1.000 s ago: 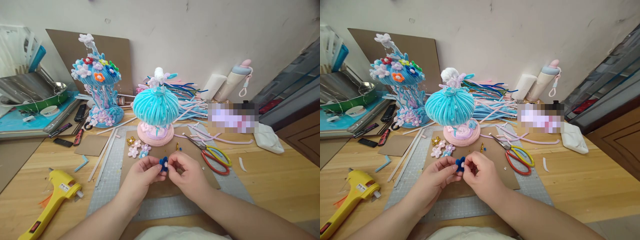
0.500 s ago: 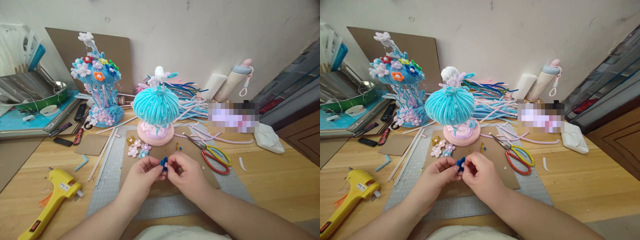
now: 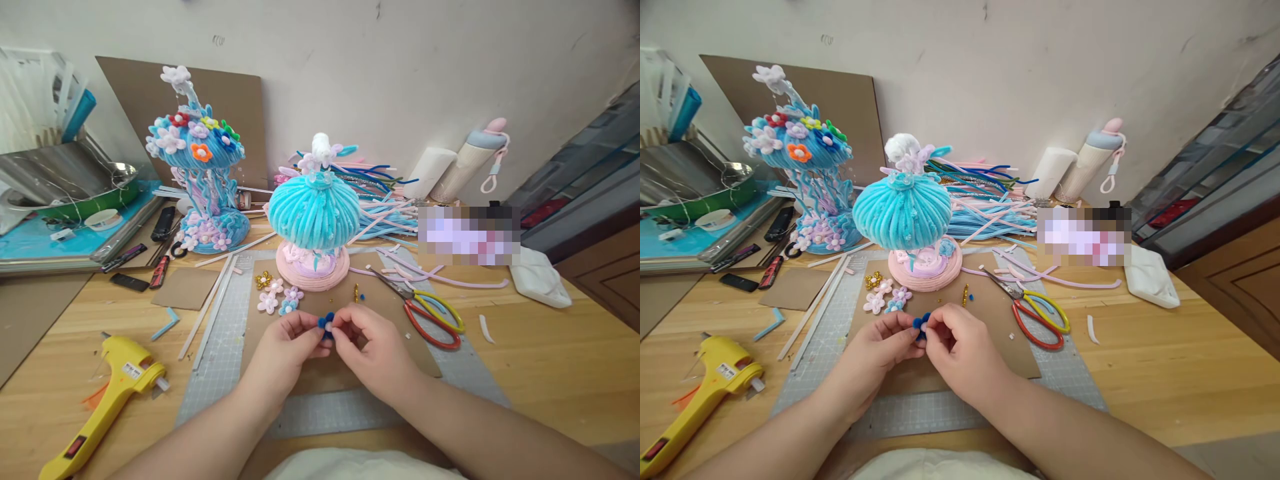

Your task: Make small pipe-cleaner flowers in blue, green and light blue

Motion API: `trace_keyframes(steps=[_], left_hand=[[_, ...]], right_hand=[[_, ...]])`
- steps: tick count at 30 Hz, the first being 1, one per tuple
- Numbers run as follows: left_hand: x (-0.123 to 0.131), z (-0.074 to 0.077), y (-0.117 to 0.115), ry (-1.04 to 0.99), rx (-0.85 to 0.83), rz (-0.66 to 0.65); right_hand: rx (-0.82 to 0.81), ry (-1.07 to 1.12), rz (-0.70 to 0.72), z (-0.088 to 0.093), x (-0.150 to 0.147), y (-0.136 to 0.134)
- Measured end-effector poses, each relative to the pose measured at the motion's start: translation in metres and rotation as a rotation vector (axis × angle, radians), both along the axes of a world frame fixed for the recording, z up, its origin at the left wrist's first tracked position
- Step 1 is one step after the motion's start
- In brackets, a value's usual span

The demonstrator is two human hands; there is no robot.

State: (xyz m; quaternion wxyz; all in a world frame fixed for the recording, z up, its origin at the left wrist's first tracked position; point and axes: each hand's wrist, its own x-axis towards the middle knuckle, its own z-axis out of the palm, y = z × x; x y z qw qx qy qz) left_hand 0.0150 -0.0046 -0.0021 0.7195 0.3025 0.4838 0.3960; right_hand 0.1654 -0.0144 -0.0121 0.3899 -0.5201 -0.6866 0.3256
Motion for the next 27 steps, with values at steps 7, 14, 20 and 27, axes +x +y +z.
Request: trace_keyframes(steps=[7,14,20,27], left_hand=[[-0.0038,0.0066,0.0009,-0.129,-0.1,-0.002],[-0.0033,0.0093,-0.0027,-0.108,-0.009,-0.047],[-0.0027,0.0062,-0.0024,0.003,0.089,-0.142],[-0.0035,0.007,-0.0018,0.018,0.088,-0.127]], right_hand=[[-0.14,0.1,0.025,0.002,0.005,0.0042],[-0.081,0.0,0.058,0.0002,0.0039,0.0062],[-0.043,-0.024,0.124,0.0016,0.0047,0.0017],[0.028,-0.023,0.171,0.0015,0.0064,-0.0004]])
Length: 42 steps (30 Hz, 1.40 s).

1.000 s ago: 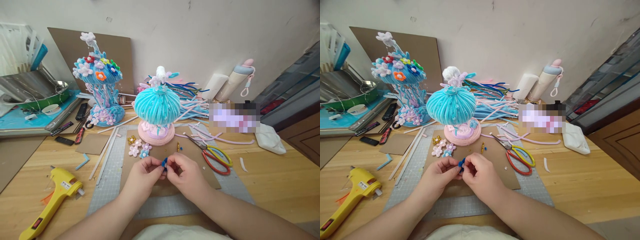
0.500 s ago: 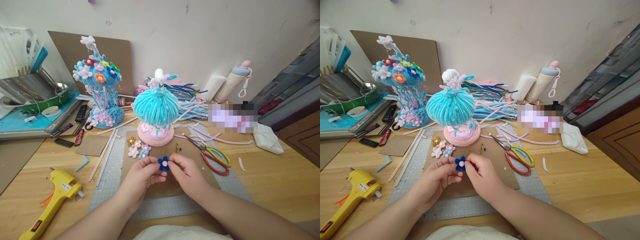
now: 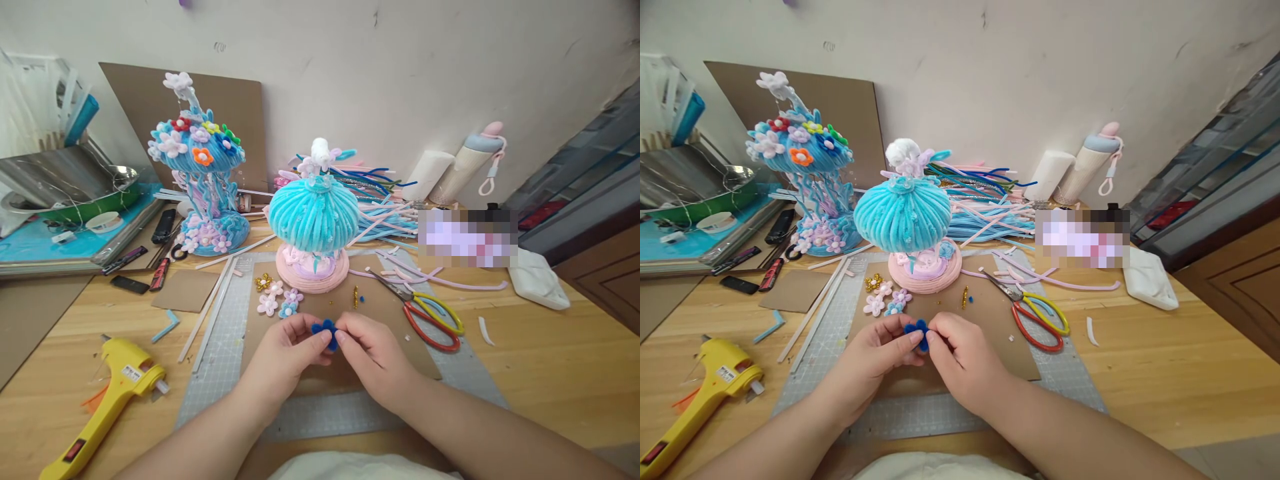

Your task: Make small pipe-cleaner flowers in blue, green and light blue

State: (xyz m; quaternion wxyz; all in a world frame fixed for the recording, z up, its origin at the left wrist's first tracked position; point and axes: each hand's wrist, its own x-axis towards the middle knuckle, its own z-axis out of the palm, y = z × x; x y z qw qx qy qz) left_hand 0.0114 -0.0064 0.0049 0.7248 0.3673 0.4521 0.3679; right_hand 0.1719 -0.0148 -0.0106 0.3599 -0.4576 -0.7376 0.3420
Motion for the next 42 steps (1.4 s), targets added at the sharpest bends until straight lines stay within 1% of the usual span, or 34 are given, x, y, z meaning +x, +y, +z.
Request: trace_keyframes(steps=[6,14,18,24,28,32,34,37,39,42], left_hand=[[0.001,0.003,0.0,0.03,-0.023,0.023],[0.001,0.001,0.0,0.024,-0.034,0.028],[0.0,0.002,0.001,0.05,0.0,0.011],[0.001,0.003,-0.001,0.162,0.088,-0.029],[0.002,-0.001,-0.002,0.214,0.134,-0.059],[0.002,-0.004,-0.003,0.301,0.156,-0.05],[0.002,-0.005,-0.003,0.332,0.151,-0.039],[0.002,-0.008,-0.003,0.332,0.146,-0.033],[0.002,-0.009,-0.003,0.328,0.147,-0.026],[0.002,-0.01,-0.002,0.321,0.145,-0.024]], right_hand=[[0.014,-0.005,-0.007,0.002,0.0,0.0],[0.01,-0.009,0.021,0.002,-0.001,-0.001],[0.002,-0.014,0.018,0.002,0.0,-0.001],[-0.008,0.028,-0.055,0.008,0.001,0.001],[-0.014,0.024,-0.016,0.012,0.002,0.006],[0.002,-0.038,0.028,0.014,0.002,0.008],[0.036,-0.072,0.001,0.015,0.003,0.009],[0.076,-0.058,-0.101,0.018,0.004,0.01],[0.069,-0.028,-0.146,0.019,0.004,0.01],[0.01,0.009,-0.135,0.019,0.005,0.009]])
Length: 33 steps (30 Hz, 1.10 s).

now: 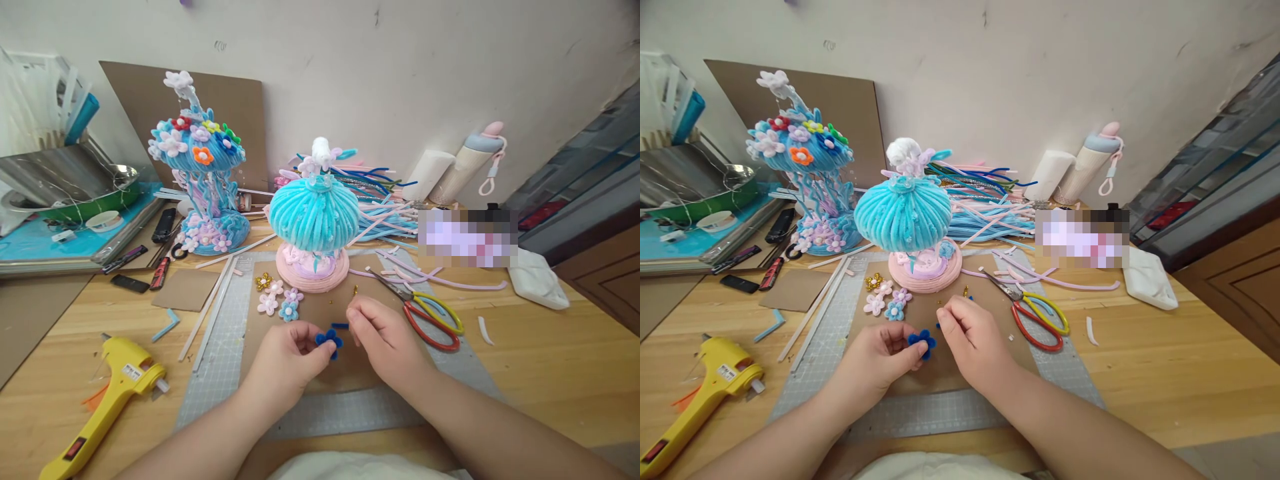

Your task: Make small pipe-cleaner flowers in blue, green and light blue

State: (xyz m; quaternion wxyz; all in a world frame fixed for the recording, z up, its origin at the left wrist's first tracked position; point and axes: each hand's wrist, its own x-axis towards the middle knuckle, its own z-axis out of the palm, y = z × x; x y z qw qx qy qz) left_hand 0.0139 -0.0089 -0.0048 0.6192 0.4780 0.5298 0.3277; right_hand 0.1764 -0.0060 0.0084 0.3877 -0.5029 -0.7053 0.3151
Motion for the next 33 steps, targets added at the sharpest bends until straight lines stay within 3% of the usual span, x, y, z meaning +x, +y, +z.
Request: trace_keyframes(steps=[6,18,29,33], left_hand=[[-0.001,0.008,0.001,-0.001,0.026,-0.021],[-0.003,0.009,0.007,-0.298,-0.14,0.093],[-0.001,0.008,0.004,-0.41,-0.181,0.017],[-0.003,0.008,0.005,-0.421,-0.165,0.079]], right_hand=[[-0.183,0.128,0.147,-0.011,-0.003,-0.005],[-0.16,0.074,0.161,-0.015,-0.007,-0.009],[-0.213,0.168,0.05,-0.013,-0.007,-0.004],[-0.269,0.235,0.029,-0.012,-0.007,-0.002]])
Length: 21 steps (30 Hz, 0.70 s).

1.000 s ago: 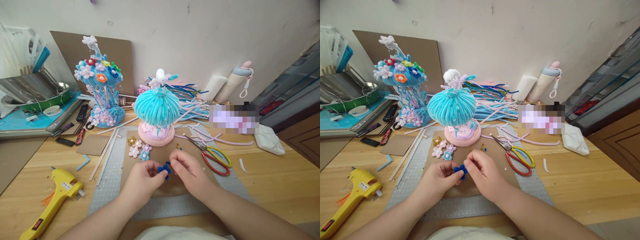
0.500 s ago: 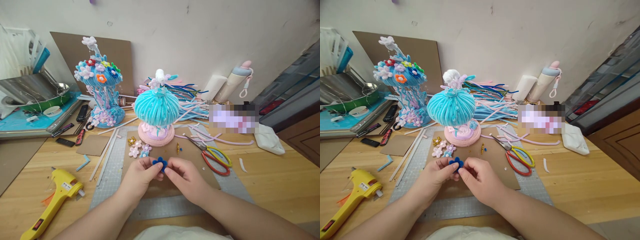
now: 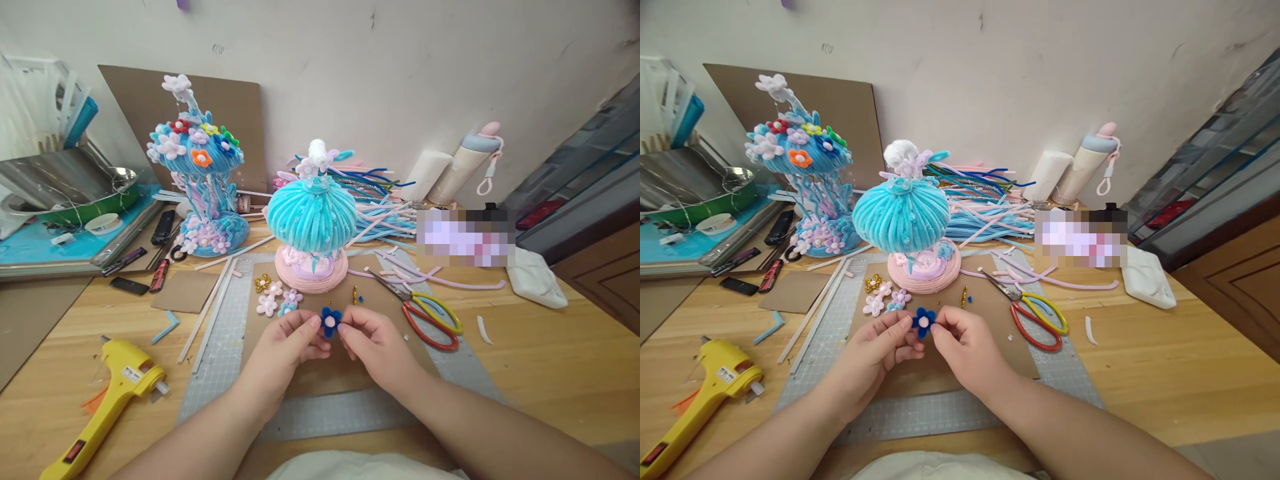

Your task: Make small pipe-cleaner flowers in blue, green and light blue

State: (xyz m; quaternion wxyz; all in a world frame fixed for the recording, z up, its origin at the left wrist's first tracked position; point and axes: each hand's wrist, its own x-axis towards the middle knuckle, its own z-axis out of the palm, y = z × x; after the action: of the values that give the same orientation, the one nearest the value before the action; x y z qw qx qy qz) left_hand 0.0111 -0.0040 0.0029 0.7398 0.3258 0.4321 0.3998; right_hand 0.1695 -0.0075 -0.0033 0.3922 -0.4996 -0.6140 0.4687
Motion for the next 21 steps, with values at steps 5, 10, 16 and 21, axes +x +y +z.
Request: trace_keyframes(steps=[5,10,16,21], left_hand=[[-0.0014,-0.0008,0.0019,0.042,0.007,0.046],[-0.0003,-0.0008,0.0014,0.069,0.018,0.022],[-0.001,-0.0023,0.0,0.086,0.026,0.006],[-0.0015,-0.0013,0.0003,0.099,0.036,0.018]], right_hand=[[-0.073,0.06,0.016,-0.0013,-0.0004,-0.0009],[-0.231,0.223,0.082,-0.0032,-0.0017,0.0],[-0.277,0.266,0.087,-0.0051,-0.0028,0.0023],[-0.316,0.273,0.108,-0.0026,-0.004,0.0024]])
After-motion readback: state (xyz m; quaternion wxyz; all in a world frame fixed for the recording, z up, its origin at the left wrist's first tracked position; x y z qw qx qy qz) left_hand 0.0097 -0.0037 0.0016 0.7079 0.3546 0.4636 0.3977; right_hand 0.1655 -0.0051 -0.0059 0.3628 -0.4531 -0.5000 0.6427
